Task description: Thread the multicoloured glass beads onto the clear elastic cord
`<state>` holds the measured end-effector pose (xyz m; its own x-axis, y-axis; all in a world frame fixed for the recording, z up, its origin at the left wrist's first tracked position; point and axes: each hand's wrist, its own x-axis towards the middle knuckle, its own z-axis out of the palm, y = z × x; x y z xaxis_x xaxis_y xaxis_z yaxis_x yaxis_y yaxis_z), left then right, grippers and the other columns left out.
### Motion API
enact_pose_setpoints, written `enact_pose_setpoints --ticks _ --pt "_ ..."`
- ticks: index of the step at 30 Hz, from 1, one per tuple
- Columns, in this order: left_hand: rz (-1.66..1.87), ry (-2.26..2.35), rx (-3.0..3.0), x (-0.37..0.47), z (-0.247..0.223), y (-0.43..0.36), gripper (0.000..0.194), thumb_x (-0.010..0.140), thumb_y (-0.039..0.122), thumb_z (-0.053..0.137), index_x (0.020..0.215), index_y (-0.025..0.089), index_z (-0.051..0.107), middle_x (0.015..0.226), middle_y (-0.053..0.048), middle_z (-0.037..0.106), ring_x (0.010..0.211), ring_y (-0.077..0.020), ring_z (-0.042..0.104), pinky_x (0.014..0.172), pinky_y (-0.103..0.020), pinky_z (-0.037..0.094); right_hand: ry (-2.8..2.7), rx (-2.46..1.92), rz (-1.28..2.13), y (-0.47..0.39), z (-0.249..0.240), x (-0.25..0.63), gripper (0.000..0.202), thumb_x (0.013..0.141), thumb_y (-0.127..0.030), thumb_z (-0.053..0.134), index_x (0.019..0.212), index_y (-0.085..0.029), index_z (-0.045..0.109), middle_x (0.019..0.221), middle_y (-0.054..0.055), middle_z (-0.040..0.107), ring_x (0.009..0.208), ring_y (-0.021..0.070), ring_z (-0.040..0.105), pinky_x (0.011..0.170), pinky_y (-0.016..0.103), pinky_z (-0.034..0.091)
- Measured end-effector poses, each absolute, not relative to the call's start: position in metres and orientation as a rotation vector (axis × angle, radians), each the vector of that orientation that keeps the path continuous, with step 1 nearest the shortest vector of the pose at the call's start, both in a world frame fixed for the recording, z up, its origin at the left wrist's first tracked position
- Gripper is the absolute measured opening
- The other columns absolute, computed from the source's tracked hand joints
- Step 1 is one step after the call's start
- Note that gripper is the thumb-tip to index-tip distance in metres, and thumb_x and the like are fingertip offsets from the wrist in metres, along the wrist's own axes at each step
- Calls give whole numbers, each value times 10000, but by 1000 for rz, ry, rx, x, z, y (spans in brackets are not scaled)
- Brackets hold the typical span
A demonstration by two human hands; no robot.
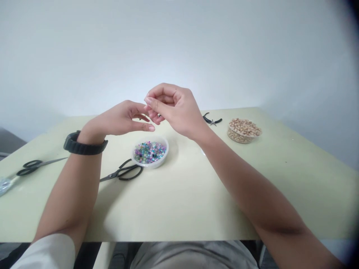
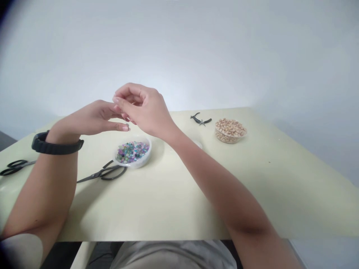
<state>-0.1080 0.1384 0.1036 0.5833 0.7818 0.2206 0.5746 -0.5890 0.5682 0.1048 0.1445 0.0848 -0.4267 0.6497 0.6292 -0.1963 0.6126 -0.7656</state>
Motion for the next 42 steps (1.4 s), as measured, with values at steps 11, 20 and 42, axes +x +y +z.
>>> enact_pose_setpoints --ticks 11,20,42 --pt "666 1111 2390 -107 101 139 242 846 493 780 881 258 827 872 -30 789 821 -203 739 775 -284 597 -1729 -480 930 145 88 110 245 909 -465 734 893 -235 651 908 23 735 860 159 718 646 219 596" --pt "1113 1087 2171 -102 105 130 194 818 427 850 781 240 811 763 -44 754 744 -197 699 708 -346 568 -1853 -667 1013 160 76 112 192 937 -287 667 1104 -201 709 1068 65 757 796 136 706 668 246 576" --pt "1546 977 1999 -85 112 121 82 875 250 824 822 189 809 711 -3 722 662 -100 616 612 -302 458 -2026 -675 809 136 89 114 142 903 -296 674 849 -201 764 606 -13 597 550 120 507 562 280 406"
